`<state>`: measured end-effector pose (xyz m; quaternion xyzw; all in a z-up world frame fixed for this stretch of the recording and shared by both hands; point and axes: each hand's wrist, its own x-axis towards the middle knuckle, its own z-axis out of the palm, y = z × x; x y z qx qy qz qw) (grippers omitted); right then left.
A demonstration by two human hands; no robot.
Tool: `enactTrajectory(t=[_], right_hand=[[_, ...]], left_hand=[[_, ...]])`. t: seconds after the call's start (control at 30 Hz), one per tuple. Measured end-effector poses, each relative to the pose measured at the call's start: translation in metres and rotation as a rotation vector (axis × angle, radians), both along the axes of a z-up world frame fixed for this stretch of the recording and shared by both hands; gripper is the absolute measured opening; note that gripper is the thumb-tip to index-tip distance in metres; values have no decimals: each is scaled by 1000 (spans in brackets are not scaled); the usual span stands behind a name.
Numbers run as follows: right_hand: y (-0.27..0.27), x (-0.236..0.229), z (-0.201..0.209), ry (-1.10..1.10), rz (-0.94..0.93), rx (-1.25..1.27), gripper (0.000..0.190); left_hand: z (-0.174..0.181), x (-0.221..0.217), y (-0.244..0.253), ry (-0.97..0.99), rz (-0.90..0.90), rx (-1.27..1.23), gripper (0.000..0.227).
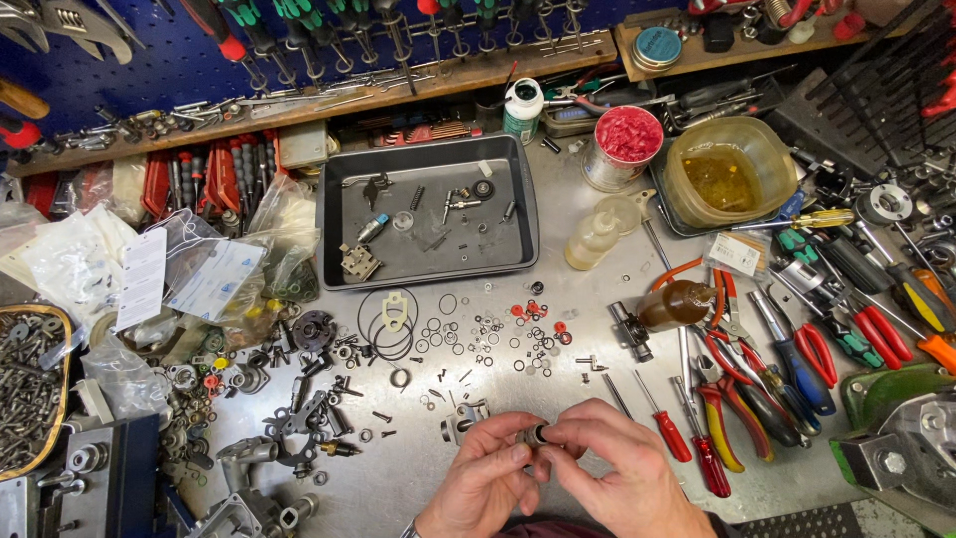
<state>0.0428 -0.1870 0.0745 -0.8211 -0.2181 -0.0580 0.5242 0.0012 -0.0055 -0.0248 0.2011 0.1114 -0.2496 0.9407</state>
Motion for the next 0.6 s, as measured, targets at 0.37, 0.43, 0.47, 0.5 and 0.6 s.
enactTrajectory(t=[0.37, 0.43, 0.47, 0.5, 0.6], right_hand=[[0, 3, -1, -174, 15, -120, 17], [0, 4, 1, -235, 17, -141, 17], [0, 5, 3, -240, 49, -149, 16], [0, 5, 5, -245, 80, -158, 15], [4, 6, 8, -211, 62, -114, 11]], left_hand=[[5, 6, 2, -16, -3, 2, 35], [6, 8, 3, -21, -2, -3, 35], [6, 8, 3, -32, -2, 5, 35], [6, 8, 3, -43, -3, 13, 36], [7, 9, 4, -58, -10, 18, 36]])
